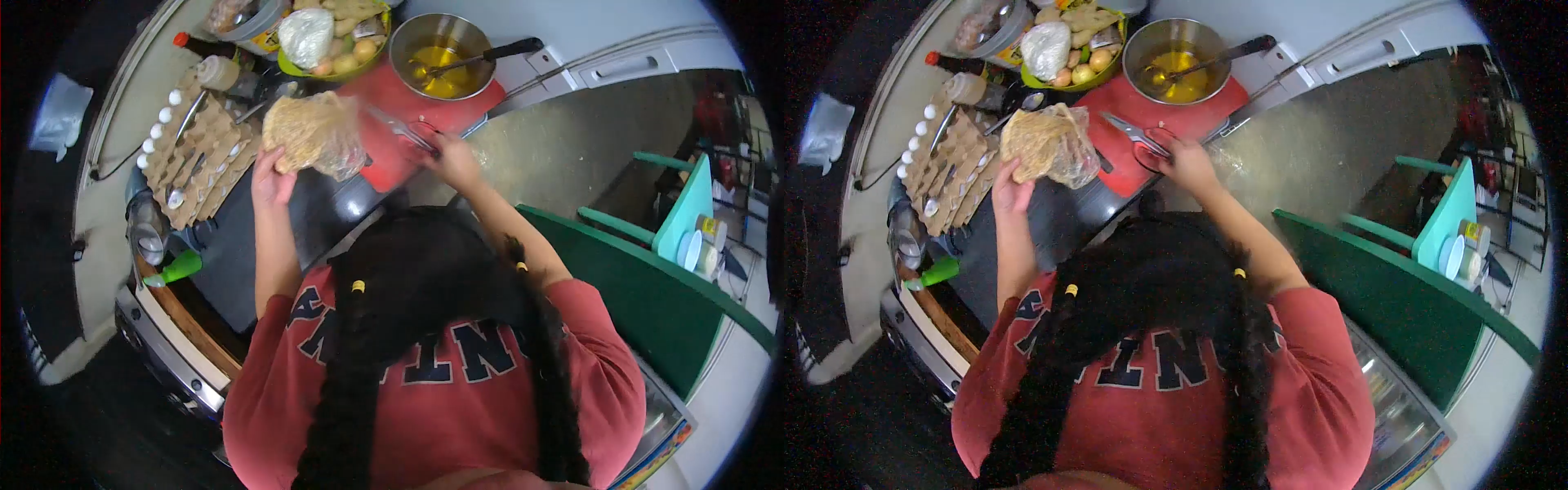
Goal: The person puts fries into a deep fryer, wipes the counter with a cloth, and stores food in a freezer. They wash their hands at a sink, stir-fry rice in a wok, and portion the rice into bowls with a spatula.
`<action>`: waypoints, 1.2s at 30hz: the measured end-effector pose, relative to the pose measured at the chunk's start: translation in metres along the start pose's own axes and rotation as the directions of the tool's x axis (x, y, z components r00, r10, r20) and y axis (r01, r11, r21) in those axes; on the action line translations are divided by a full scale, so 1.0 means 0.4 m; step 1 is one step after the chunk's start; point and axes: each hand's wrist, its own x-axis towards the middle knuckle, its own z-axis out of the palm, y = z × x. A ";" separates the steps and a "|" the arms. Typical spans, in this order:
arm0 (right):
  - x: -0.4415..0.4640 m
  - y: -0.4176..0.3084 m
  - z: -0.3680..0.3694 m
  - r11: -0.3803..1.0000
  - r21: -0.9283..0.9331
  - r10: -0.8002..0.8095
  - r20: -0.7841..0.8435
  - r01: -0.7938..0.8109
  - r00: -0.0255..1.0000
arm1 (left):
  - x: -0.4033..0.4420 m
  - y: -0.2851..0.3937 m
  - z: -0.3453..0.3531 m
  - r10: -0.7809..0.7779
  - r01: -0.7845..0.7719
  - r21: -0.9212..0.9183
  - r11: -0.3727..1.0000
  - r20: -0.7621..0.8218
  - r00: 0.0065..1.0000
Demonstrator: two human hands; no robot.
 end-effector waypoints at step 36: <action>-2.155 -0.370 -1.858 -0.631 0.219 0.055 -0.944 -0.744 -0.324 | -0.790 -1.166 1.081 -0.896 0.619 0.670 0.410 0.422 0.136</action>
